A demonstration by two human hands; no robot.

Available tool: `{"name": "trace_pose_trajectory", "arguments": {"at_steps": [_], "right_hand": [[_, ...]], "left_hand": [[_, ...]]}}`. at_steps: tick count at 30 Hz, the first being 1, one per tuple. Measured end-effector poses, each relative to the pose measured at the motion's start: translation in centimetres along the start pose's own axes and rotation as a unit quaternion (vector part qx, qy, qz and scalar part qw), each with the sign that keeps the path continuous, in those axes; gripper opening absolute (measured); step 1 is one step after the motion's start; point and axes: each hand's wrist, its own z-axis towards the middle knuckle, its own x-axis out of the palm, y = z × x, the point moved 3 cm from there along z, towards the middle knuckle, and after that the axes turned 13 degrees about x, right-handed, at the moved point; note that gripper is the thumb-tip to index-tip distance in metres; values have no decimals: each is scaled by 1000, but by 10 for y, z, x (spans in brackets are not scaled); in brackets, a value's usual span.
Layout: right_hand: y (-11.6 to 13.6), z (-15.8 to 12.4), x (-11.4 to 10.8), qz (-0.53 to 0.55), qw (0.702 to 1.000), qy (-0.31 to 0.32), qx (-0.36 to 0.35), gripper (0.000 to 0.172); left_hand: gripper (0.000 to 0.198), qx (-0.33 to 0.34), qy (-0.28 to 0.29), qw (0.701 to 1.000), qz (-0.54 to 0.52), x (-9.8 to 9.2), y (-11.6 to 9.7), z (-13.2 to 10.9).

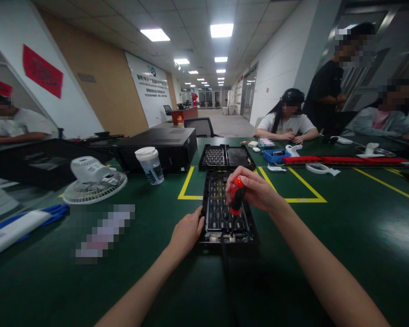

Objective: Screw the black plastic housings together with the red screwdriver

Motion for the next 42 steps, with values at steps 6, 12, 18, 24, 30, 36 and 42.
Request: {"name": "trace_pose_trajectory", "arguments": {"at_steps": [6,12,18,24,30,36,42], "right_hand": [[2,-1,0,0,1000,-12,-1,13],[4,-2,-2,-1,999,-37,12,13],[4,-2,-1,-9,999,-47,6,11],[6,-2,-2,-29,998,-61,-2,12],[8,-2,-1,-59,996,-64,-9,12],[10,-2,0,-90,993,-71,-27,15],[12,-2,1,-119,988,-88,-38,17]], "left_hand": [[43,1,4,1000,-4,-1,0,1],[44,-3,5,1000,-4,0,0,0],[44,3,-3,1000,-6,1,1,1],[43,1,-2,1000,-15,0,0,1],[43,0,2,1000,-11,1,1,1],[44,-7,10,1000,-9,1,1,2],[44,-4,6,1000,-9,-2,-2,1]]}}
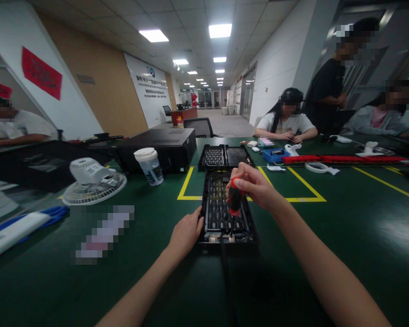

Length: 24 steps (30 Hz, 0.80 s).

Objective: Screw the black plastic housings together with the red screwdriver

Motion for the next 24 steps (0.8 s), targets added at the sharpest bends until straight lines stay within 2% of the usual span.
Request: {"name": "trace_pose_trajectory", "arguments": {"at_steps": [12,24], "right_hand": [[6,0,0,-103,992,-64,-16,23],[15,-3,3,-247,955,-158,-48,24]], "left_hand": [[43,-4,-1,1000,-3,3,2,0],[44,-10,5,1000,-8,-1,-1,0]]}}
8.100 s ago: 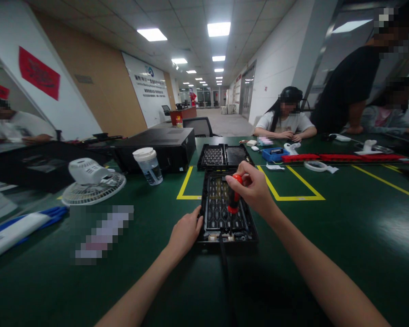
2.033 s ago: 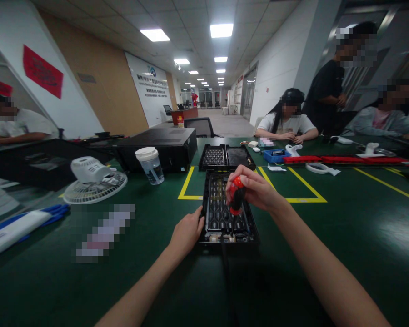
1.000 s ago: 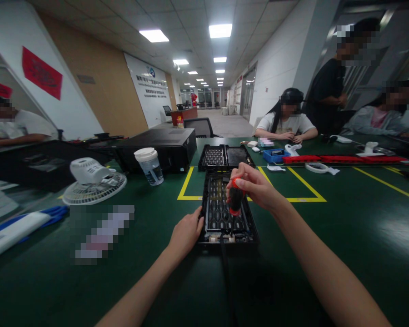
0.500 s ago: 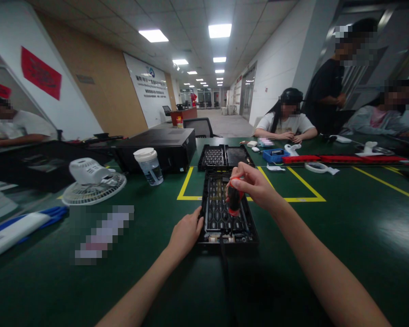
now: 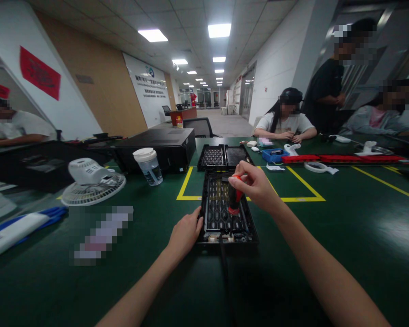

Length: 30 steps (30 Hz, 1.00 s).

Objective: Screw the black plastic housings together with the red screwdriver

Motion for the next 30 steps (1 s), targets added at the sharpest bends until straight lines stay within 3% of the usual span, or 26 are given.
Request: {"name": "trace_pose_trajectory", "arguments": {"at_steps": [14,30], "right_hand": [[-2,-4,0,-105,990,-91,4,27],[9,-8,2,-235,950,-201,-49,31]], "left_hand": [[44,3,-4,1000,-6,2,1,0],[43,3,-6,1000,2,3,1,0]]}}
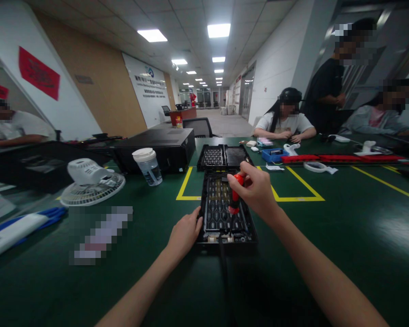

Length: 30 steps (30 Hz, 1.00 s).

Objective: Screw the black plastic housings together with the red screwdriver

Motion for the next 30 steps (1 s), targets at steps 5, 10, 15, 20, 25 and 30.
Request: {"name": "trace_pose_trajectory", "arguments": {"at_steps": [5,10,15,20,25,30], "right_hand": [[3,-3,1,-17,1000,-22,-3,31],[5,-5,0,-40,998,-53,-8,30],[6,-6,0,-61,995,-76,-11,31],[7,-8,2,-82,992,-100,-10,30],[8,-10,3,-113,987,-115,-8,27],[10,-13,5,-144,981,-128,-4,25]], "left_hand": [[43,0,-4,1000,3,1,1,0],[43,5,-5,1000,4,0,0,0],[43,1,-1,1000,1,1,0,0],[44,-2,-1,1000,6,2,1,1],[44,2,-2,1000,1,2,1,0],[44,5,-6,1000,-3,1,1,0]]}}
